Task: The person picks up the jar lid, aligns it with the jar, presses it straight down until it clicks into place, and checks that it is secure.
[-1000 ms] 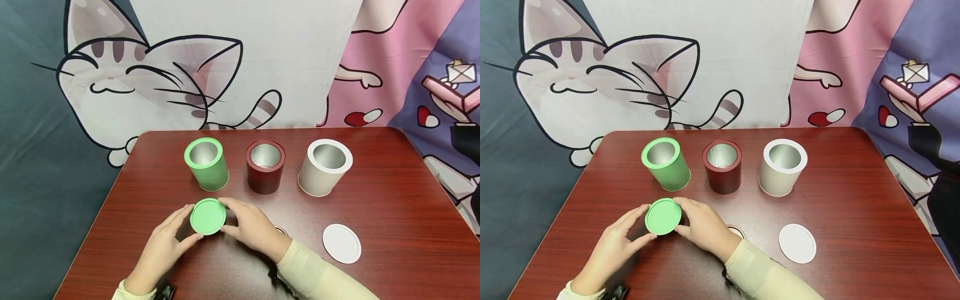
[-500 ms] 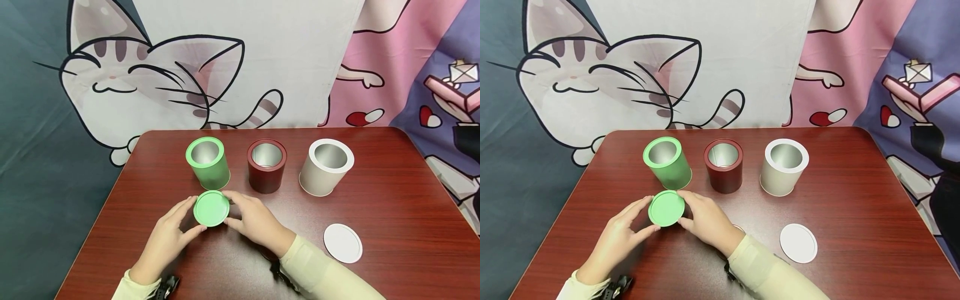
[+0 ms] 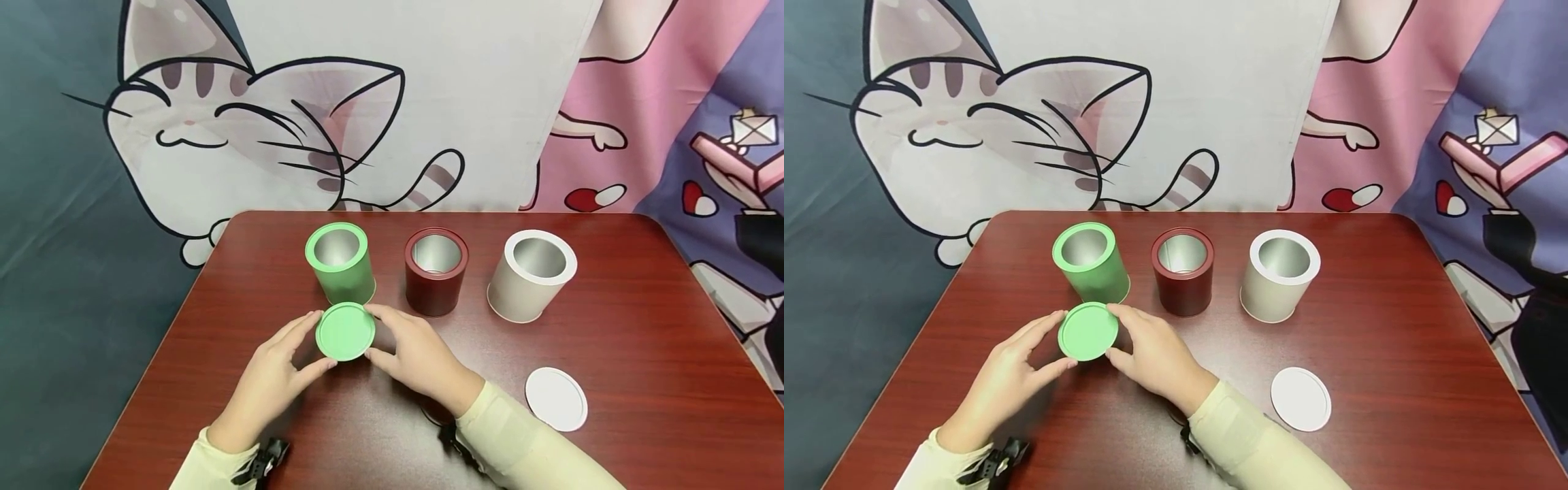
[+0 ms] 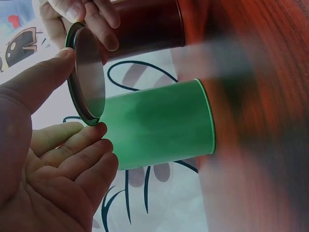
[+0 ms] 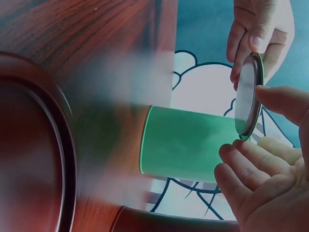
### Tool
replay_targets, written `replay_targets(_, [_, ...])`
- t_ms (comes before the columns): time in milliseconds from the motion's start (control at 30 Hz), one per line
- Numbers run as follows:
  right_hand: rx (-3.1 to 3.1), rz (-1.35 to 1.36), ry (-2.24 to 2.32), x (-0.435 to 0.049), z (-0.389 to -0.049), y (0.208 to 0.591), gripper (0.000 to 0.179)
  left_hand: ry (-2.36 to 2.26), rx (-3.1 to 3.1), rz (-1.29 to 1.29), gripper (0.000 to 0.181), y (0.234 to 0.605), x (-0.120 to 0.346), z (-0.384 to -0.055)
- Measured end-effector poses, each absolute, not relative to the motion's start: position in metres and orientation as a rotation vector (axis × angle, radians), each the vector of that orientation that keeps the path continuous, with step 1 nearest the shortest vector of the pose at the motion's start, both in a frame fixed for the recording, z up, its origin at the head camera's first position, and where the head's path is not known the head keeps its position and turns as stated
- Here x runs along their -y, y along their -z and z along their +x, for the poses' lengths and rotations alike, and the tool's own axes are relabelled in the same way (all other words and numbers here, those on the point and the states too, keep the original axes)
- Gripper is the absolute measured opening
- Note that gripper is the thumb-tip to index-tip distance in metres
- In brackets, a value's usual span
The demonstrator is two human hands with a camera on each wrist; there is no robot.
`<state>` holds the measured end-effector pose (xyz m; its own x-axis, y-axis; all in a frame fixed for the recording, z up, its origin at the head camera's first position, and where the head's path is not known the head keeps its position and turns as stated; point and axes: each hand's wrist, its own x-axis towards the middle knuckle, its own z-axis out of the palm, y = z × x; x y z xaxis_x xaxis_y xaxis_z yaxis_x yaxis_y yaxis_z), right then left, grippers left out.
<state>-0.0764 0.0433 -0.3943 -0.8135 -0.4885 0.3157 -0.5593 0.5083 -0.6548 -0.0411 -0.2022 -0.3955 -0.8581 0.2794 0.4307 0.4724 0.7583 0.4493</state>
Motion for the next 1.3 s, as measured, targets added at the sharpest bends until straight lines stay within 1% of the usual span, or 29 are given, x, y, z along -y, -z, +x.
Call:
replay_targets(633, [2.623, 0.908, -1.14, -0.043, -0.083, 0.382, 0.059, 0.777, 2.622, -0.611, 0.075, 0.379, 0.203, -0.052])
replay_targets(1300, [2.639, 0.917, -1.047, -0.046, -0.098, 0.363, 0.058, 0.773, 2.629, -0.63, 0.075, 0.368, 0.198, -0.068])
